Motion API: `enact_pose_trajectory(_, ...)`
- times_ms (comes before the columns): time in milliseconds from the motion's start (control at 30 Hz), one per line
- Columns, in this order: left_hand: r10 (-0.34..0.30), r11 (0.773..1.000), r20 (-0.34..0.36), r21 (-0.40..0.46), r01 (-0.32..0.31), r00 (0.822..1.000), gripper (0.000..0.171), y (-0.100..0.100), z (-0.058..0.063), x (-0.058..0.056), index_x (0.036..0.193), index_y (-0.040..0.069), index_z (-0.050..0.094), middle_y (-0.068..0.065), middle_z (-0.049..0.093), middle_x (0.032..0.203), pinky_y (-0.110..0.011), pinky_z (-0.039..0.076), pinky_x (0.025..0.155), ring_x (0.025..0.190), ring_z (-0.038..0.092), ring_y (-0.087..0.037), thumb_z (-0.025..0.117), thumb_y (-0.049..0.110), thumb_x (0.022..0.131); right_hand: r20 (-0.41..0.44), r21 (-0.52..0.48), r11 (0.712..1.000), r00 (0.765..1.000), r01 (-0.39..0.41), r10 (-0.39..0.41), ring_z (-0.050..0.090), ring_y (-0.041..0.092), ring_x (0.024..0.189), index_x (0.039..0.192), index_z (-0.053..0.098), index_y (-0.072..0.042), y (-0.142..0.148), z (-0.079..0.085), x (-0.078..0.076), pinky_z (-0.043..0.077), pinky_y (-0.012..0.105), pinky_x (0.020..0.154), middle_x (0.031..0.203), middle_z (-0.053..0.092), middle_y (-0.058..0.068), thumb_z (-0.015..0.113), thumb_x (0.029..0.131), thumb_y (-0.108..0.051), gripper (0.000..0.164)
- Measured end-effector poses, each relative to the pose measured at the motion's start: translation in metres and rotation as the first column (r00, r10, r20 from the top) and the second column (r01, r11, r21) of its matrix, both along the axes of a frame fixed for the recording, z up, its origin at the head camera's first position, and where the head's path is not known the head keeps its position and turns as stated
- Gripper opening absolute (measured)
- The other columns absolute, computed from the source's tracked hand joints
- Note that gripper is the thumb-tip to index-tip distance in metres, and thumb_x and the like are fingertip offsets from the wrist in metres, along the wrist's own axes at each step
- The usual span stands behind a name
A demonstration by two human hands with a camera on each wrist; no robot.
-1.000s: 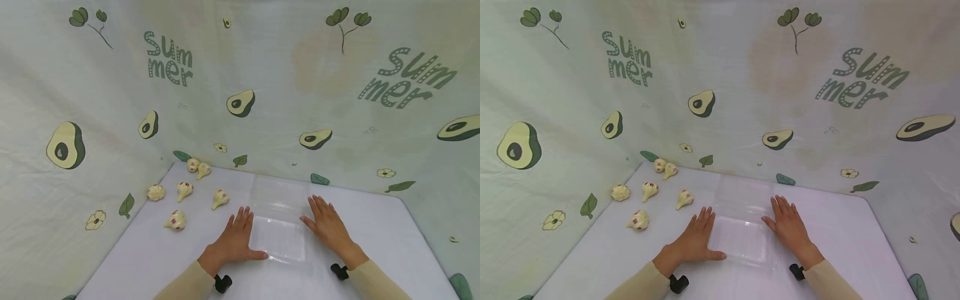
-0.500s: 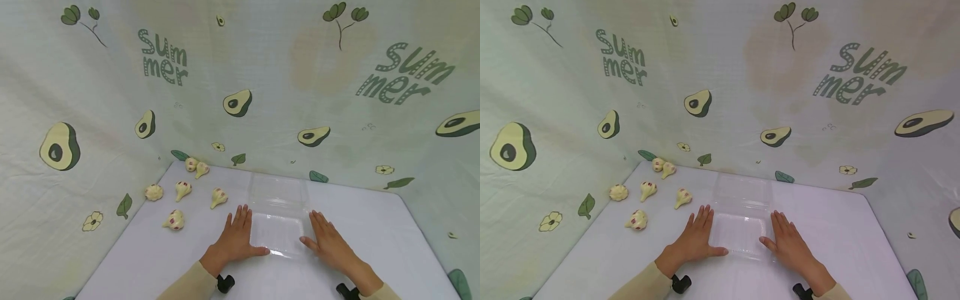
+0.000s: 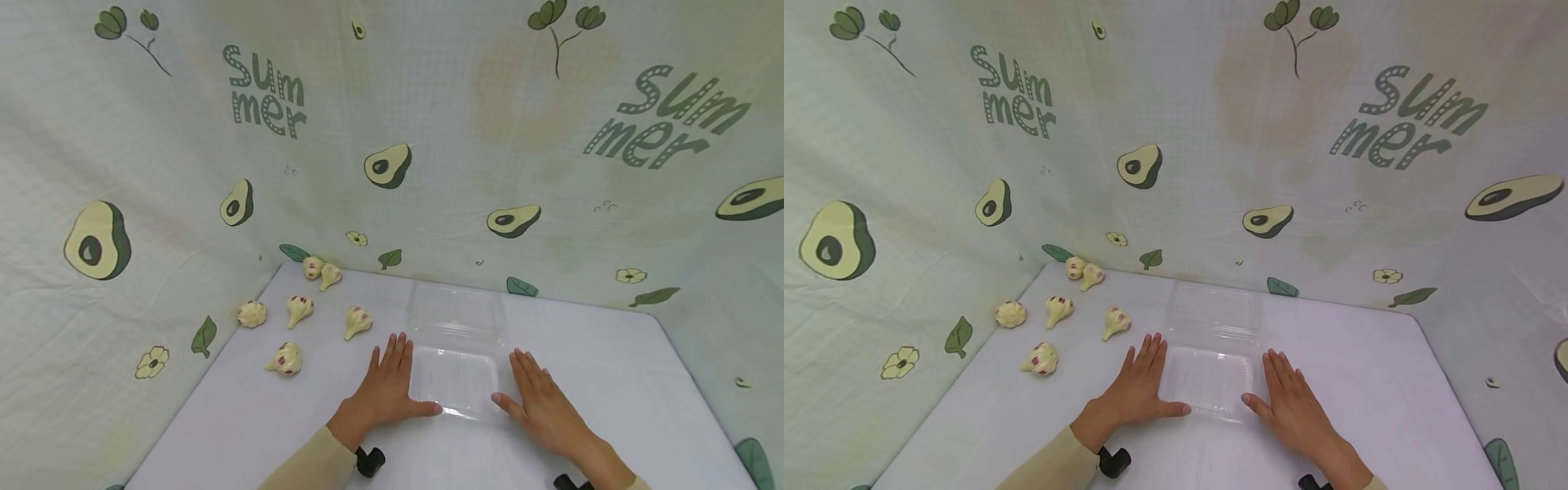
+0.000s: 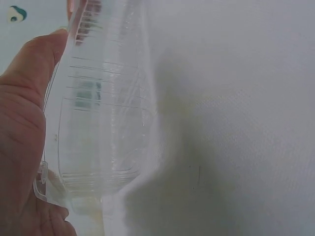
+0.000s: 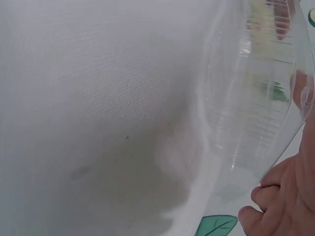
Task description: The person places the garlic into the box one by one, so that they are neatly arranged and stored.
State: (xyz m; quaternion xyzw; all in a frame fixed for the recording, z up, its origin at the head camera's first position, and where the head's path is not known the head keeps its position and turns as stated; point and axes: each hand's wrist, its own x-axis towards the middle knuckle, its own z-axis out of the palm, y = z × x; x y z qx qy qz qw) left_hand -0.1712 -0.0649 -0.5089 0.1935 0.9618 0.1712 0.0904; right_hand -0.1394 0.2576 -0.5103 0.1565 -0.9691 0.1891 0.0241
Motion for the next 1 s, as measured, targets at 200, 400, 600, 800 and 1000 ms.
enact_pose_trajectory(200,0.000,1.000,0.003,0.003,0.000,1.000,0.133,-0.001,-0.002,-0.001,0.169,0.005,0.012,-0.013,0.003,0.178,-0.061,0.008,0.131,0.165,-0.002,-0.030,0.060,0.091,0.080,0.126,-0.159,0.982,0.989,0.100,-0.081,0.042,0.054,0.144,0.162,0.032,0.003,0.000,0.002,-0.008,0.042,0.069,0.111,0.162,0.037,0.032,0.062,0.107,-0.044,0.078)
enact_pose_trajectory(400,-0.007,1.000,0.003,0.014,0.007,1.000,0.132,-0.002,-0.001,0.000,0.169,0.005,0.013,-0.012,0.004,0.178,-0.061,0.008,0.131,0.165,0.000,-0.029,0.061,0.090,0.080,0.329,-0.398,0.884,0.938,0.246,-0.113,0.068,0.030,0.112,0.160,0.038,-0.005,0.003,0.003,-0.024,0.061,0.039,0.084,0.143,0.058,0.025,0.067,0.105,-0.028,0.066)
enact_pose_trajectory(600,-0.015,1.000,-0.003,0.018,0.015,1.000,0.131,-0.003,-0.001,0.002,0.169,0.004,0.016,-0.013,0.007,0.178,-0.063,0.009,0.130,0.165,0.002,-0.030,0.062,0.090,0.080,0.552,-0.595,0.693,0.834,0.407,-0.016,0.063,0.020,0.096,0.165,0.026,-0.010,0.010,-0.001,-0.040,0.060,0.033,0.075,0.125,0.057,0.017,0.068,0.102,-0.012,0.076)
enact_pose_trajectory(800,-0.025,1.000,-0.008,0.001,0.025,1.000,0.131,-0.005,-0.004,0.001,0.169,0.006,0.013,-0.011,0.003,0.178,-0.061,0.006,0.131,0.165,-0.001,-0.028,0.058,0.092,0.081,0.651,-0.650,0.595,0.750,0.474,0.113,0.063,0.015,0.097,0.168,0.023,-0.009,0.019,-0.003,-0.048,0.063,0.036,0.076,0.116,0.059,0.006,0.069,0.101,-0.010,0.081)
enact_pose_trajectory(1000,-0.042,0.999,-0.034,-0.008,0.042,0.999,0.132,-0.007,-0.004,-0.002,0.169,0.005,0.012,-0.012,0.002,0.178,-0.061,0.006,0.131,0.165,-0.001,-0.028,0.056,0.093,0.081,0.675,-0.664,0.559,0.719,0.496,0.164,0.066,0.013,0.094,0.168,0.023,-0.010,0.024,0.004,-0.051,0.065,0.037,0.073,0.103,0.063,0.003,0.071,0.099,-0.005,0.085)
